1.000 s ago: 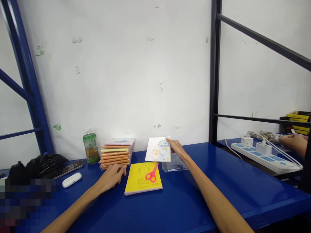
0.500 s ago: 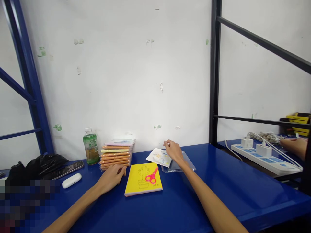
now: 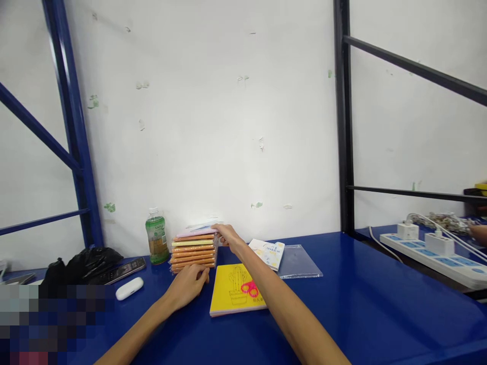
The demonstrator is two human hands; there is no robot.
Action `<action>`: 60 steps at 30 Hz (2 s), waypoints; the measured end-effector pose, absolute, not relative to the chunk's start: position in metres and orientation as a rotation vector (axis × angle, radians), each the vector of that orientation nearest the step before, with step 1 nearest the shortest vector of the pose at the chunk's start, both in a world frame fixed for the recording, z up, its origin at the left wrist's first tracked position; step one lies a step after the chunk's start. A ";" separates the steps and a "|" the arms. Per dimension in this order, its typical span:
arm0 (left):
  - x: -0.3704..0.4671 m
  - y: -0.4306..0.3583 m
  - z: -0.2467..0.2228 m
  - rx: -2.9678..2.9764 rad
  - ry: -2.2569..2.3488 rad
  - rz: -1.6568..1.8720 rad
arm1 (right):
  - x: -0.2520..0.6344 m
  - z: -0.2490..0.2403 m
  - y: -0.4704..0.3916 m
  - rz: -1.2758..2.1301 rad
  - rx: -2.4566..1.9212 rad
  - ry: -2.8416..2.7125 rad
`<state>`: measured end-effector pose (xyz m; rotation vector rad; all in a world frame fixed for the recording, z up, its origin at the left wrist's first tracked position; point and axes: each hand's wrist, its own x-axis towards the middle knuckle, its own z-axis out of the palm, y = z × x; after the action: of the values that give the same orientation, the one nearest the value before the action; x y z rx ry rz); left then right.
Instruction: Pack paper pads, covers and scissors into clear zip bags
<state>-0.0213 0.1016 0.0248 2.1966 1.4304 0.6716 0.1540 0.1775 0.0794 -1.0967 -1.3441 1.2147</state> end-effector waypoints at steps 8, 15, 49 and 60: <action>-0.020 0.113 0.021 1.733 1.150 0.842 | 0.218 0.080 0.133 1.225 -0.884 -1.255; -0.019 0.097 0.038 1.532 0.754 0.843 | 0.259 0.063 0.089 1.416 -0.977 -1.267; -0.010 0.102 0.023 1.595 0.914 0.884 | 0.254 0.028 0.115 1.255 -1.067 -1.163; -0.009 0.092 0.027 1.531 0.822 0.689 | 0.253 0.029 0.116 1.170 -1.188 -1.198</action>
<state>-0.0095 0.0921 0.0266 1.5307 0.8217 0.6892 0.2525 0.1157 0.0292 -1.1879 -1.1983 1.1697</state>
